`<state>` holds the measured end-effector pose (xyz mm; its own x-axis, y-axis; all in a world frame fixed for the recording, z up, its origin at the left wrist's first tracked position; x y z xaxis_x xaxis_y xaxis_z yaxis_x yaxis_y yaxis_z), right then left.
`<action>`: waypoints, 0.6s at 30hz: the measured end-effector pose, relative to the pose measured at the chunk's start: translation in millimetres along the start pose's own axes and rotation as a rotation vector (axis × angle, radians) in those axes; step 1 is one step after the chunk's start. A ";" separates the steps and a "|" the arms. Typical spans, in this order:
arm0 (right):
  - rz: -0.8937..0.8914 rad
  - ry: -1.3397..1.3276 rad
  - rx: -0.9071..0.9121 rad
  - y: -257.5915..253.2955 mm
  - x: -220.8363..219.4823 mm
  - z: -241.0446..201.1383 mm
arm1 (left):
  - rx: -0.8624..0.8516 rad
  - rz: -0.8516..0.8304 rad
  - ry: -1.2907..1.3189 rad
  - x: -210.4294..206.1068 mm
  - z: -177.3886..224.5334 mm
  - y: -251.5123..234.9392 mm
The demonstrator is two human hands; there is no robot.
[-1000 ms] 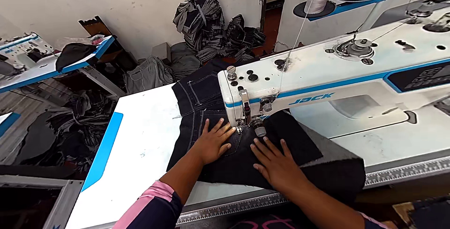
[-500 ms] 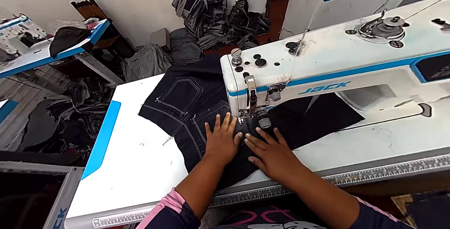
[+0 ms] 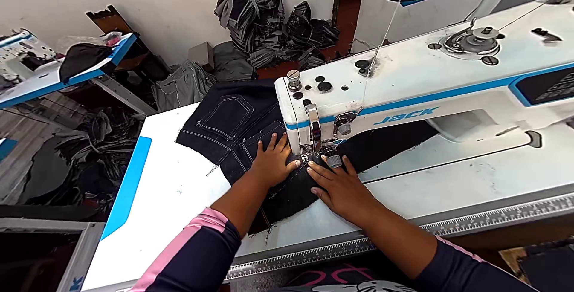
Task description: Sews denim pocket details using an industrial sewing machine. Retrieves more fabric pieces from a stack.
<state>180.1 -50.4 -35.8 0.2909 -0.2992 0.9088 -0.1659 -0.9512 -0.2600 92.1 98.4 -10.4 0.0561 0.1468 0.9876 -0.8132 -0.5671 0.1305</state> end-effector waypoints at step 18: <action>0.384 -0.126 0.287 51.5 16.0 -28.0 | 0.085 0.138 0.156 -29.7 42.2 74.6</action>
Point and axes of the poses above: each hand's wrist, its own y-axis away from the middle knuckle, its own x-axis out of the back of the hand, z = x × y, the point moved 6 cm from there along -y, towards the middle knuckle, and after that the axes turned 14 degrees about z, right-handed, at the moved point
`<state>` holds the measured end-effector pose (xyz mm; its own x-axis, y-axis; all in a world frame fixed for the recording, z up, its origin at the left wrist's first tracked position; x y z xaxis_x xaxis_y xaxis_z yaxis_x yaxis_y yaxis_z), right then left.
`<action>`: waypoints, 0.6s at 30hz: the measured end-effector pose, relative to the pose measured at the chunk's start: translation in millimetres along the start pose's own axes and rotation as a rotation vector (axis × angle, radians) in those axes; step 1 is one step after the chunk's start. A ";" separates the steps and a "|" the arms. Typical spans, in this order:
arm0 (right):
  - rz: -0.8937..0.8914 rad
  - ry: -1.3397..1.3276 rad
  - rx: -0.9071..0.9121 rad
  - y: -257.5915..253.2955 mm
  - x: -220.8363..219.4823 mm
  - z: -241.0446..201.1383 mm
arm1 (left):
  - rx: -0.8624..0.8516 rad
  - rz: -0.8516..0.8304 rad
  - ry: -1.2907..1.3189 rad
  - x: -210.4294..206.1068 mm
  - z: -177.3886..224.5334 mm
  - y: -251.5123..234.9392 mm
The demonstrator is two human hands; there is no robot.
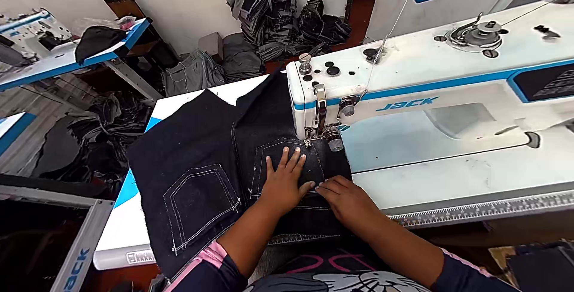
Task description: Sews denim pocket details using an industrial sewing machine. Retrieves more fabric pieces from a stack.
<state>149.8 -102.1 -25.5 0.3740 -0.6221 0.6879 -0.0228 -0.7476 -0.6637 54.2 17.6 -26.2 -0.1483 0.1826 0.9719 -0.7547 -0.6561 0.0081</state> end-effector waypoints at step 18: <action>-0.434 0.127 -0.148 -14.0 -11.8 0.9 | -0.002 -0.084 0.082 13.1 -26.6 -47.4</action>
Point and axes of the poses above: each hand's wrist, its own y-axis away from the middle knuckle, its own x-axis out of the back of the hand, z = x × y, the point moved 6 cm from there along -y, towards the middle knuckle, and after that the axes turned 14 degrees about z, right-handed, at the moved point
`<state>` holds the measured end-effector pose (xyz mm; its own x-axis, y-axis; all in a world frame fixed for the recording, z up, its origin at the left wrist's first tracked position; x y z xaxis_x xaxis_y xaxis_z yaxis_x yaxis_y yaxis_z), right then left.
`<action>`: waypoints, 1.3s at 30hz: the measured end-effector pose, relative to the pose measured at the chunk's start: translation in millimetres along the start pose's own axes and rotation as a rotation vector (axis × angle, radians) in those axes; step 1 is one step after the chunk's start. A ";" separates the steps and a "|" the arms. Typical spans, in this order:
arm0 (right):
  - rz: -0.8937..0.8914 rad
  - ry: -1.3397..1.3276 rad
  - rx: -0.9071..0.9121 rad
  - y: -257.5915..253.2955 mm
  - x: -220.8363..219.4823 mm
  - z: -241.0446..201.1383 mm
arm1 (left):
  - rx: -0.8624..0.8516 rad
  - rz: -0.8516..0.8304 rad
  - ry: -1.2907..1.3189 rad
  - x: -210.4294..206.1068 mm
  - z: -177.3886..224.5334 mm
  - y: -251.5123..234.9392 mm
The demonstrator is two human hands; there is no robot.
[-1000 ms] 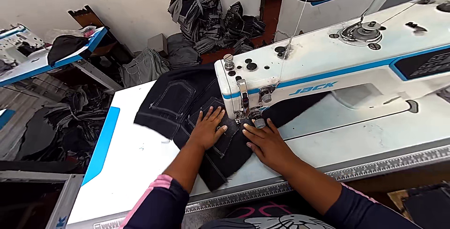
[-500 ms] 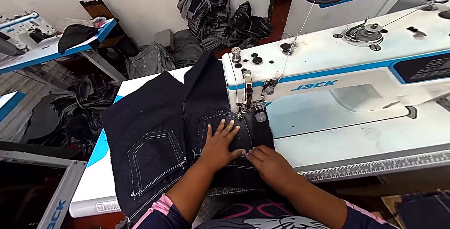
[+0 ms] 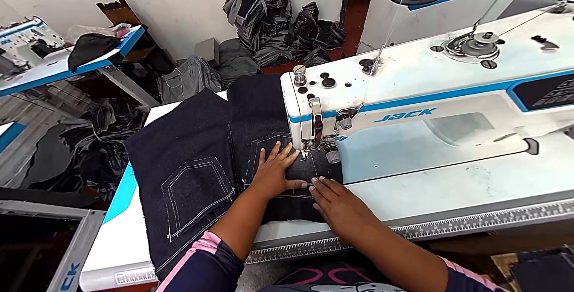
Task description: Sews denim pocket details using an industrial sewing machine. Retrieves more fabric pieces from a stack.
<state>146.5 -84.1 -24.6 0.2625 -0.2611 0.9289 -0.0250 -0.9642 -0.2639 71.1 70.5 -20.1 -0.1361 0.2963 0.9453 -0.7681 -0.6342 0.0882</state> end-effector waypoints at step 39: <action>-0.298 0.054 -0.277 -22.7 62.6 11.4 | -0.530 0.081 -0.070 24.2 -53.1 67.1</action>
<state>174.5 -78.0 36.5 0.2465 0.0370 0.9684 -0.2157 -0.9721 0.0921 -17.0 73.0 -8.0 -0.1796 0.2021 0.9628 -0.9699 -0.2001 -0.1389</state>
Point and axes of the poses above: each hand's wrist, its own y-axis away from the middle knuckle, its own x-axis out of the back of the hand, z = x × y, the point moved 6 cm from there along -y, towards the middle knuckle, and after that the axes turned 14 degrees about z, right-handed, at the moved point
